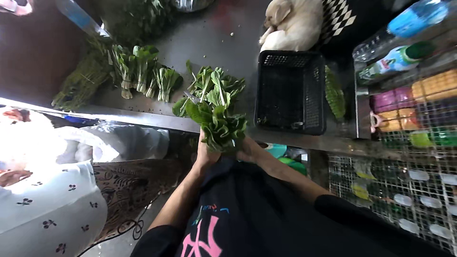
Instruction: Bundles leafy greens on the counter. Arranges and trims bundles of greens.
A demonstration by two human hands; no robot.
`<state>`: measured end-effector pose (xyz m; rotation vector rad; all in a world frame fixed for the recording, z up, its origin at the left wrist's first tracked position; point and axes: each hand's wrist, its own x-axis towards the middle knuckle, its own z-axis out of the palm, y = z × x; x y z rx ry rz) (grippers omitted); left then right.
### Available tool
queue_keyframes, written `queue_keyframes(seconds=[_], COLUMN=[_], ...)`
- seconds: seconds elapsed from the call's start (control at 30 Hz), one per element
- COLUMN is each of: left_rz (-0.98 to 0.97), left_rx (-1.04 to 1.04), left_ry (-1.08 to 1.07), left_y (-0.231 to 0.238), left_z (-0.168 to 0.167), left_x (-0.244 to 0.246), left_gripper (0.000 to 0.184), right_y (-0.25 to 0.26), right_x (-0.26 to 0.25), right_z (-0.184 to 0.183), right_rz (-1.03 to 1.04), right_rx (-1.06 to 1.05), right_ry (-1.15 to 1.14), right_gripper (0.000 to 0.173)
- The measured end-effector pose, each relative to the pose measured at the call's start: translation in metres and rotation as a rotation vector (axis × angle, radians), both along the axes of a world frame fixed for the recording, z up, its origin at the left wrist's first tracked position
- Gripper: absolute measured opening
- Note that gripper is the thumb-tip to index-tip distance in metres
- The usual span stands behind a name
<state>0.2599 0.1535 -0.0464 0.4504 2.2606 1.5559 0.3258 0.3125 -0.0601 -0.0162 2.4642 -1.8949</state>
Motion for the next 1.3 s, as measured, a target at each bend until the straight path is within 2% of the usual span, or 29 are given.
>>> queue_keyframes(seconds=[0.1,0.17,0.23,0.3,0.4,0.53,0.67,0.83,0.9,1.0,1.07,1.1,1.2,1.23,1.3], left_rz=[-0.058,-0.075,-0.067,-0.144,-0.346,-0.442,-0.424,-0.397,-0.398,-0.375,-0.373,-0.374,-0.436,-0.462,-0.489], left_rx=[-0.012,0.084,0.154,0.276,0.299,0.263,0.253,0.288,0.311,0.362,0.398,0.4,0.415,0.415,0.4], left_ry=[-0.129,-0.263,-0.327,-0.228,0.192,0.523,0.595,0.603,0.508,0.425,0.384,0.352,0.357,0.365,0.39], left_y=[-0.014,-0.029,-0.038,-0.038,-0.038,-0.031,-0.032,-0.041,-0.049,-0.061,-0.063,-0.062,-0.064,-0.063,-0.061], left_z=[0.007,0.019,0.035,0.041,0.04,0.029,0.032,0.019,0.008,-0.013,-0.012,-0.004,-0.01,-0.009,-0.004], left_x=[0.003,0.008,0.01,0.003,-0.015,-0.044,-0.045,-0.042,-0.044,-0.046,-0.044,-0.041,-0.043,-0.044,-0.043], left_gripper=[0.04,0.043,0.035,0.025,0.03,0.028,0.025,0.025,0.023,0.03,0.033,0.034,0.028,0.025,0.02], right_y=[0.005,0.018,0.029,0.039,0.049,0.048,0.047,0.053,0.056,0.06,0.063,0.064,0.067,0.066,0.061], right_x=[0.003,0.004,0.001,-0.004,-0.004,-0.001,0.002,0.0,-0.001,-0.004,-0.005,-0.006,-0.008,-0.01,-0.013], right_z=[0.0,0.009,0.02,0.039,0.074,0.093,0.087,0.075,0.072,0.068,0.068,0.069,0.075,0.076,0.081], right_rz=[0.046,0.099,0.086,0.036,0.067,0.136,0.036,0.025,0.03,0.056,0.118,0.157,0.261,0.268,0.258], right_rx=[-0.011,-0.136,-0.201,-0.193,-0.12,-0.01,-0.013,-0.089,-0.113,-0.115,-0.11,-0.11,-0.177,-0.191,-0.19], right_ry=[0.105,0.18,0.265,0.403,0.601,0.646,0.648,0.614,0.565,0.508,0.485,0.47,0.451,0.458,0.456], right_gripper=[0.065,0.065,0.057,0.04,0.021,0.017,0.008,0.007,0.007,0.011,0.014,0.017,0.041,0.042,0.028])
